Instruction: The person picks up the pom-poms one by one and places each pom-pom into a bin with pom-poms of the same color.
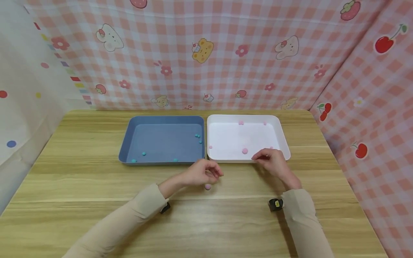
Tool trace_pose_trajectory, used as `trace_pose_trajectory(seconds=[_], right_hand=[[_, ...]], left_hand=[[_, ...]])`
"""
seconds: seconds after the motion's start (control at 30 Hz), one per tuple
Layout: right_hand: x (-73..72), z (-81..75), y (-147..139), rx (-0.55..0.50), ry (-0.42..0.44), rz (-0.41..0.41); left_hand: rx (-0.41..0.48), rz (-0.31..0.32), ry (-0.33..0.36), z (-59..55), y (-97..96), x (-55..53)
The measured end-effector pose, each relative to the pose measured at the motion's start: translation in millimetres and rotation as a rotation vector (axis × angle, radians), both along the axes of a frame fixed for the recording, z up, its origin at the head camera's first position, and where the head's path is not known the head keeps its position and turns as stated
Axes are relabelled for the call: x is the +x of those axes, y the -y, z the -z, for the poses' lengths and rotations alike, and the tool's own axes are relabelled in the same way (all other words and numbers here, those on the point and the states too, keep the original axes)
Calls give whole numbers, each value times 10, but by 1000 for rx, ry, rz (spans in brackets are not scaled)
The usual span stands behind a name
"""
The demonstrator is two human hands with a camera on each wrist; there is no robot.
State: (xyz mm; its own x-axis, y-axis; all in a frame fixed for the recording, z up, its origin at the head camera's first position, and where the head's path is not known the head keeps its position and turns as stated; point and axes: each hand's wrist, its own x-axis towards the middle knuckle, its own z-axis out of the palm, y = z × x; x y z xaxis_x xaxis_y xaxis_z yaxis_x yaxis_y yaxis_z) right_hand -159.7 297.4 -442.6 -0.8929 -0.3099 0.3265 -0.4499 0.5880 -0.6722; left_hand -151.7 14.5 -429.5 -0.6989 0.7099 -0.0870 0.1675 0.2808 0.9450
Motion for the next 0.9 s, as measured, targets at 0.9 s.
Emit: trace_pose_trajectory(seconds=[0.9], right_hand=[[-5,6,2,42,39,25]], left_hand=[[-209,192,-529,184,106,94]])
